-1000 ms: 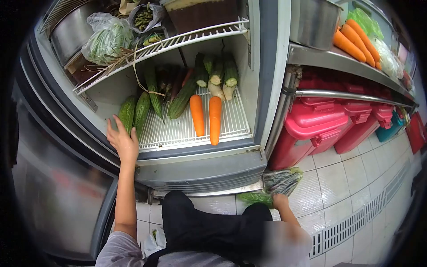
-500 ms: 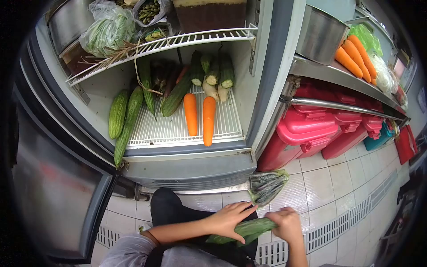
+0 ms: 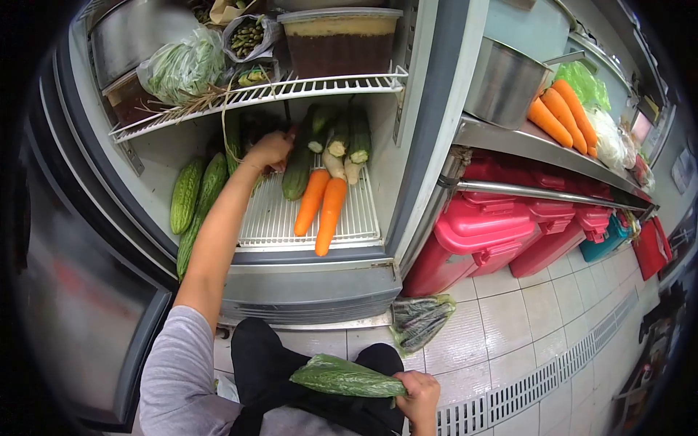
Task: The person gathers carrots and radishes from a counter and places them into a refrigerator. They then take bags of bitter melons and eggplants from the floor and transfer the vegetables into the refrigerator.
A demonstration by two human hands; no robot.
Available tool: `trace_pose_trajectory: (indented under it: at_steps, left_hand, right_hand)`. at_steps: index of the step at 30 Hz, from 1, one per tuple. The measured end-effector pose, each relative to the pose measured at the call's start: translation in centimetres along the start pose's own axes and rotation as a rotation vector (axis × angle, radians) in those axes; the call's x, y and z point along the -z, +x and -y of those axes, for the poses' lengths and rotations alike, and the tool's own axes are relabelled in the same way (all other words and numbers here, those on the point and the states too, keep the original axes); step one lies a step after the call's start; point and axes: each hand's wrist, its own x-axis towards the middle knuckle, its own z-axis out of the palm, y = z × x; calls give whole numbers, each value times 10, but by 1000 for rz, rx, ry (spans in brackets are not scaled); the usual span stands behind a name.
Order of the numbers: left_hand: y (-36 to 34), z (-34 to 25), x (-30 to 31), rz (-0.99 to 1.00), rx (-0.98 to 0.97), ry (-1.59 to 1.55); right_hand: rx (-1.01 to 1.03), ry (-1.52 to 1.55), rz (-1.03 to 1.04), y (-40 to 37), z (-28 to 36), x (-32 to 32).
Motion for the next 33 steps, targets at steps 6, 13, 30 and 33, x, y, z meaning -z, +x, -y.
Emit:
trace_pose_trajectory:
  at_steps: [6,13,30,33]
  left_hand:
    - [24,36,-31,-385,-239,537]
    - [140,88,-130,-633,-19,581]
    - [120,76,-119,-657,-101,545]
    - [87,55,-90,-415,-180,816]
  right_hand:
    - [-18,-122,24,-7,1,7]
    - [-111,-99,0,-11,20,13]
    - [-119,-124,-35,-21,23,7]
    - [-168,-117,-47,-28,23,7]
